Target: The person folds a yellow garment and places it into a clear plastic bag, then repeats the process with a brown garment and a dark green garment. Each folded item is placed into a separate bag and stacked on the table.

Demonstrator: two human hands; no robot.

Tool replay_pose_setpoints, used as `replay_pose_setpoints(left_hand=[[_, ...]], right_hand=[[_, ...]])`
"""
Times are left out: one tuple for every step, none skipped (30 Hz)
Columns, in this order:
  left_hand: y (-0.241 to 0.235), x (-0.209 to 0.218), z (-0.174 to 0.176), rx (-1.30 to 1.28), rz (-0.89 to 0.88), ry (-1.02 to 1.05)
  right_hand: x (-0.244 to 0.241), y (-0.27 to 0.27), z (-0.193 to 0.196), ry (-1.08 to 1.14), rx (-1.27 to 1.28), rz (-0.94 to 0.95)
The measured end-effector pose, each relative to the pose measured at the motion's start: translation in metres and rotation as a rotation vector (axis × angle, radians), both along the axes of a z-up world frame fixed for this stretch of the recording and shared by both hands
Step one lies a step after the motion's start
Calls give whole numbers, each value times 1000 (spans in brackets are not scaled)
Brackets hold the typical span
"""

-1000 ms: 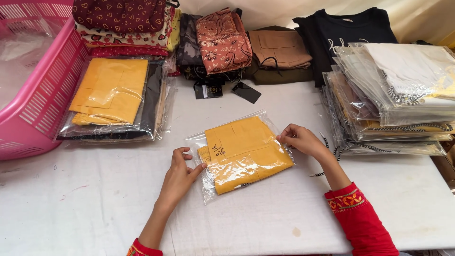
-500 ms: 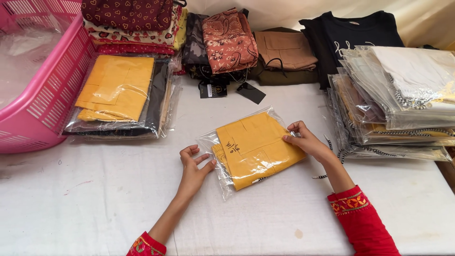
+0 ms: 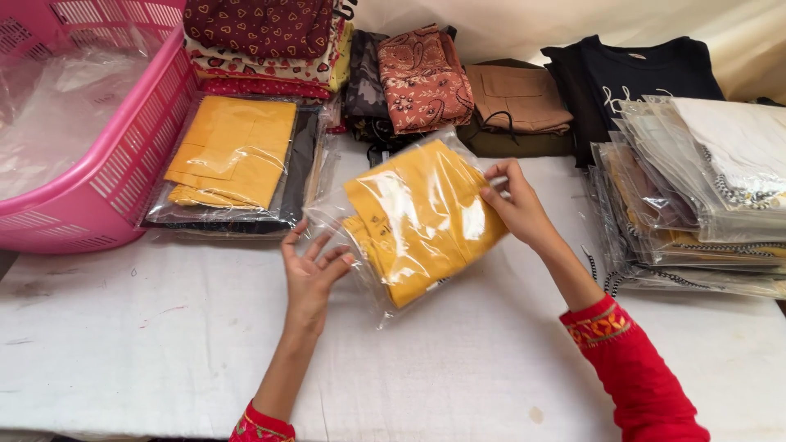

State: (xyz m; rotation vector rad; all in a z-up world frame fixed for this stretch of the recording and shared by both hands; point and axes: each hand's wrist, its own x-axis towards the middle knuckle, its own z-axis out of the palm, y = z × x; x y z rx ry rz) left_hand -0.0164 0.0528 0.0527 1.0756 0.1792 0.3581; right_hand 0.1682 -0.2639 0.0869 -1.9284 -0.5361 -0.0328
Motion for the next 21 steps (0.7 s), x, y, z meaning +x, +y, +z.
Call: replay_pose_setpoints(left_hand=[[12,-3,8,-5,5,-2],[25,-6,17,22,95,-94],[38,-12,24,49,192,-182],[42,-16,27,44,204,-182],[49,-19,34,65,362,-222],[56,-21,40,86,521,-263],[64,-18,33,86,536,-264],[72,-14,25,139,654,-290],[79,-10,16,189,770,-313],[80,-6,6,187,784,-309],[85,1,-1,210,791,-252],[89,8,-8,233,797,-194],[87,7,-6,241,804,-196],[84,7,-5,384,875,-124],[78,10,-5,521,939,-51],[78,11,-2,523,943,-54],[76,10,0,458,907,-33],[74,9,2,394,871,-11],[74,11,-1,396,877,-5],[73,13,-4,343,810,6],[72,15,-7,294,738,16]], right_hand=[[14,24,10,-2,-5,5],[27,49,19,-132,44,104],[40,77,28,-259,93,211],[56,110,32,-258,88,223],[75,149,39,-298,130,274],[92,187,46,-337,172,325],[88,220,60,-337,173,341],[83,252,73,-312,130,258],[78,282,85,-285,83,175],[72,301,70,-283,80,189],[68,321,59,-513,-36,68],[64,342,48,-742,-151,-56],[55,349,36,-742,-141,-52],[46,356,24,-708,-103,-79],[40,360,11,-676,-70,-108],[31,352,14,-678,-66,-106],[21,342,15,-556,-18,-109],[12,332,15,-432,28,-111],[16,329,8,-427,28,-104],[20,325,0,-345,36,-59],[25,320,-8,-261,46,-19]])
